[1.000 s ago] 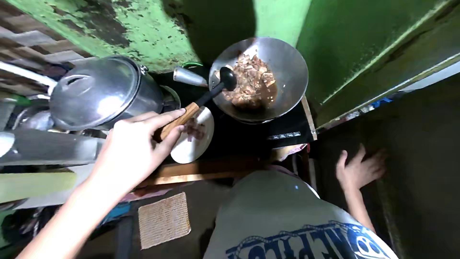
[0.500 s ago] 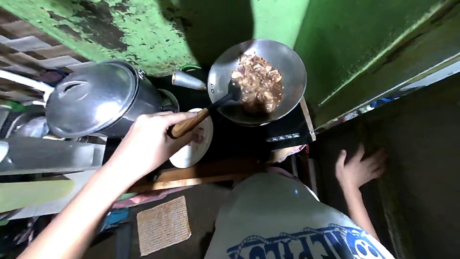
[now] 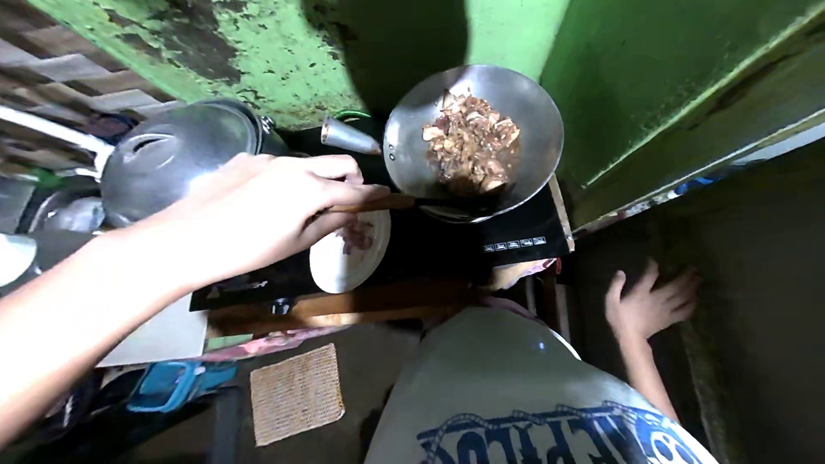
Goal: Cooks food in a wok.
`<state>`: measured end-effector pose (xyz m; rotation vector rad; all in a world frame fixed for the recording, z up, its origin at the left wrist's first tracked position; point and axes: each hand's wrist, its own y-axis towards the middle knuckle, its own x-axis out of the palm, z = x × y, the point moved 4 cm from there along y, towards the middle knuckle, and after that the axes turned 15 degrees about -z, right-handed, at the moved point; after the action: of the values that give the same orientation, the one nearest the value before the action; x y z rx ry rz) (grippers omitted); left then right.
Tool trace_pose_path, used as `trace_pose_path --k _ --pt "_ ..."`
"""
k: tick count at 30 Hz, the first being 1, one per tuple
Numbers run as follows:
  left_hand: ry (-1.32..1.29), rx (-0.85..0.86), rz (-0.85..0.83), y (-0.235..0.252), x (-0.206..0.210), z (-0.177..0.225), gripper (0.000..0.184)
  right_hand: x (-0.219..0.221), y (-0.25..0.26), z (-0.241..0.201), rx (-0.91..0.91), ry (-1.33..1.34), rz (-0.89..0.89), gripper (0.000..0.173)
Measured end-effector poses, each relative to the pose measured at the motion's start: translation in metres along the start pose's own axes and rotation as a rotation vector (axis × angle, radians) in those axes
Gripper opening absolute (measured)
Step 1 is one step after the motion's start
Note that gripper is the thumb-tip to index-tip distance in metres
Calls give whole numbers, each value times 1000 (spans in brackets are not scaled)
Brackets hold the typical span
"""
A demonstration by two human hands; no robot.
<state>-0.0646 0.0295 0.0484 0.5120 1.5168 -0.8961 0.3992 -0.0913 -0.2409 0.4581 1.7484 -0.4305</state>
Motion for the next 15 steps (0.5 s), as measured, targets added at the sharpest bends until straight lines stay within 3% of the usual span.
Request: trace_pose_path --k 2,5,7,11,15 --pt "158 -24 -34 10 9 9 23 0 0 0 10 1 3 69" --pt "237 -203 -124 27 27 20 58 0 1 -1 13 1 0 69" --pt "272 -295 -134 35 40 21 66 0 0 -1 10 0 8 69" --pt "257 -317 -5 30 47 13 61 3 2 1 6 -5 21 69" --pt "30 -347 83 13 51 3 45 4 4 2 8 -5 43 70"
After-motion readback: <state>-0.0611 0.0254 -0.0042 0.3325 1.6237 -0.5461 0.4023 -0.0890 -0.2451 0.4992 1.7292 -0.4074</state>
